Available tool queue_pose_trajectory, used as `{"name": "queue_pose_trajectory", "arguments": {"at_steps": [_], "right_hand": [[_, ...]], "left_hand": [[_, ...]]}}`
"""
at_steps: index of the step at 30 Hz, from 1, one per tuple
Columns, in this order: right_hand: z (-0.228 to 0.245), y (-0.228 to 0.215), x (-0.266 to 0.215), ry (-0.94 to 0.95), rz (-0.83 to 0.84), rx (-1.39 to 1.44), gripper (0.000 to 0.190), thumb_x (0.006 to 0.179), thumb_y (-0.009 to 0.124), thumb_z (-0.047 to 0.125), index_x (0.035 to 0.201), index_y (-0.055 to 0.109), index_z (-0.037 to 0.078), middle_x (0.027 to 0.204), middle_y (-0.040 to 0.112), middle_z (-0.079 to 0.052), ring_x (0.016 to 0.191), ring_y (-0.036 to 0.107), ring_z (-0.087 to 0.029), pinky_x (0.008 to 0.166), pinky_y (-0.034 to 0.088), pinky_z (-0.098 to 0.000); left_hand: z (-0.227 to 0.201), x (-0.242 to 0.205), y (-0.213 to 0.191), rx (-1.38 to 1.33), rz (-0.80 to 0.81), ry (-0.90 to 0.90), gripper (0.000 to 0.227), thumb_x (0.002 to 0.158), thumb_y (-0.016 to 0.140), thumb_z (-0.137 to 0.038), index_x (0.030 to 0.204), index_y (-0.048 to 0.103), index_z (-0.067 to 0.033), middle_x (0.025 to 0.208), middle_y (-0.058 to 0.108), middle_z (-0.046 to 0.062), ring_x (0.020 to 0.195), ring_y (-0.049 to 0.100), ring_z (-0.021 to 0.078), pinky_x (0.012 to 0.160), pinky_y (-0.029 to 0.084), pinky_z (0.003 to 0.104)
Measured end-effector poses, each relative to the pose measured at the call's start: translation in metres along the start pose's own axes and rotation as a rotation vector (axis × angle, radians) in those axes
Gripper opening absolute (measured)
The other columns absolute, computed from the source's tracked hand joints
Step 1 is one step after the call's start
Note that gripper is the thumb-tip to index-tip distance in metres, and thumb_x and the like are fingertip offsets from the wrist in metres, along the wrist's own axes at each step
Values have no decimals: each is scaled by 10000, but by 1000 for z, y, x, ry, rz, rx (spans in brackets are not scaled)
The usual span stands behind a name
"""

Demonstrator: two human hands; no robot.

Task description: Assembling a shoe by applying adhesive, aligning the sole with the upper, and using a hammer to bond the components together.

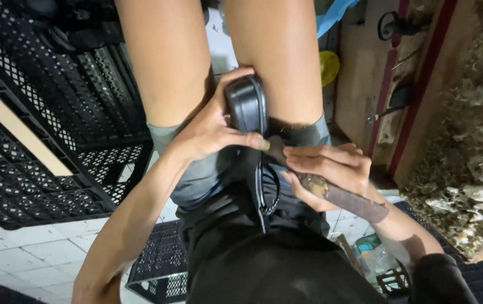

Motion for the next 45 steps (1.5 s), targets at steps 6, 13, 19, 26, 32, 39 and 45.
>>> {"name": "queue_pose_trajectory", "arguments": {"at_steps": [6,13,19,26,32,39,45], "right_hand": [[-5,-12,-5,91,13,71,188,673,692,77,833,631,-2,855,646,-136,692,653,-237,562,500,-270],[-12,-8,-22,178,-32,379,139,660,676,21,776,627,-36,761,651,-177,686,674,-259,554,526,-302],[-10,2,-12,191,16,448,135,664,668,-2,785,629,-48,742,650,-167,659,671,-246,547,526,-310],[2,2,-12,209,101,445,123,643,677,13,754,646,-30,682,638,-160,542,658,-257,492,519,-304],[-9,2,-37,153,120,481,160,650,703,57,778,647,-22,689,645,-147,545,662,-248,462,510,-294],[4,2,-31,108,99,455,165,629,709,32,772,646,-23,686,643,-154,542,666,-236,449,507,-267],[6,5,-28,35,90,443,104,651,681,55,725,643,-7,676,644,-133,500,659,-204,412,497,-242]], "left_hand": [[-10,-11,8,97,-31,71,1005,558,877,-184,1320,222,-195,1297,293,155,1128,418,289,854,490,461],[11,-47,19,-42,11,-122,1322,437,879,-84,1368,-55,-184,1306,292,172,1053,447,353,809,446,515],[9,-44,22,-56,0,-159,1362,396,876,-48,1372,-62,-202,1292,344,183,968,504,360,727,522,457],[12,-47,24,62,13,-142,1398,366,889,-101,1378,-74,-155,1274,406,170,882,525,283,708,531,363],[5,-52,30,155,25,-94,1409,358,877,-247,1367,-93,-88,1312,366,229,992,512,337,785,503,399],[23,-58,29,140,-18,-100,1412,336,903,-204,1384,-38,-100,1278,417,186,967,526,294,786,509,366],[40,-67,28,130,-50,-78,1267,355,898,-200,1378,160,-80,1204,494,119,958,564,237,797,508,327]]}}
Point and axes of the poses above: each hand's wrist, its own x-axis towards the middle knuckle, its own y-axis out of the palm, z = x × y, the point moved 3 cm from there along x, towards the middle knuckle
